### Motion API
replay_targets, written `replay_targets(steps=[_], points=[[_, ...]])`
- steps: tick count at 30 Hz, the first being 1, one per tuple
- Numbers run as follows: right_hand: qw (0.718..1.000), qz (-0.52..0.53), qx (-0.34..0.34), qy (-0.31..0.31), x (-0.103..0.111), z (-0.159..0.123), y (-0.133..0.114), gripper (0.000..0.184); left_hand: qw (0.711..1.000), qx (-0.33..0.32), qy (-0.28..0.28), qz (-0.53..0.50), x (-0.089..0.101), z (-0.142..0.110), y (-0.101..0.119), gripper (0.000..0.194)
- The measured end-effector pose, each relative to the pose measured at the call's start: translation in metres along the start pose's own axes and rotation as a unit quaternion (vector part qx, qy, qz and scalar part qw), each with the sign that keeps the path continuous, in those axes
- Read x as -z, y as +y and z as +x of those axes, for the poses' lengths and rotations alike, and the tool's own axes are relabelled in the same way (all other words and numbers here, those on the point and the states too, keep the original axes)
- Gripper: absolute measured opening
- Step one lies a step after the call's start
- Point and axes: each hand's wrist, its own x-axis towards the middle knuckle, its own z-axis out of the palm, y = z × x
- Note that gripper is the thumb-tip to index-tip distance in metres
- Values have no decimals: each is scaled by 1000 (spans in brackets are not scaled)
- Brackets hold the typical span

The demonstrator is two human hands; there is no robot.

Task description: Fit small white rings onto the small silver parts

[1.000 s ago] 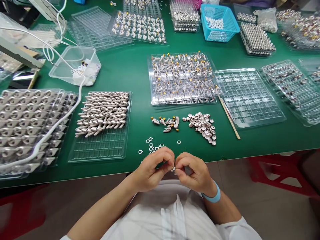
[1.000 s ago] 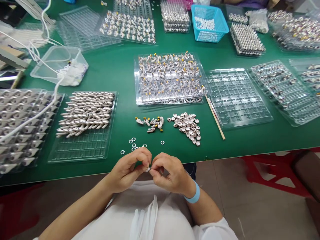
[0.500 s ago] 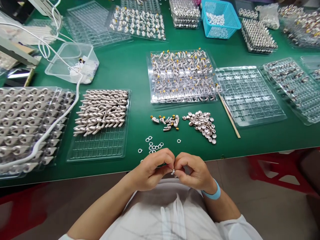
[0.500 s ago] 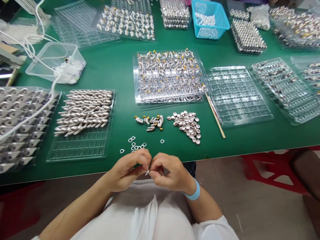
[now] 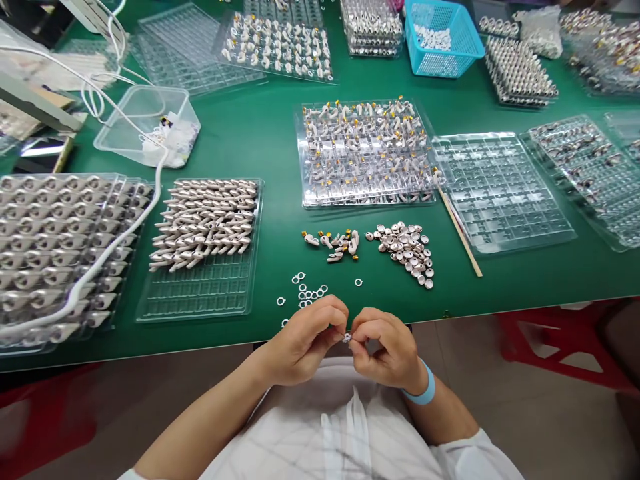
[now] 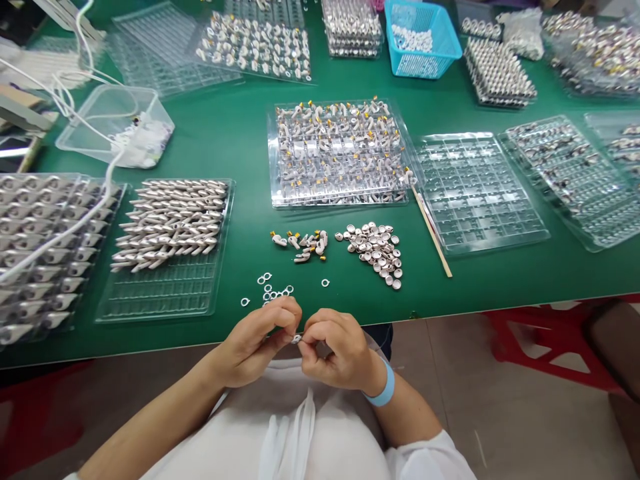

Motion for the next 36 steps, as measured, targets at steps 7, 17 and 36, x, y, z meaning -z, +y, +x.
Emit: replay_targets(steps=[7,17,36], points=[[997,13,-64,40,14,-5,5,18,990,37,42,127,11,-6,3,17],[979,43,-157,124,44,-27,31,13,898,82,53,430,42,6,-6,20],[979,84,-137,129,47,-32,42,11,854,-9,-153,497,-32,149,-38,18]])
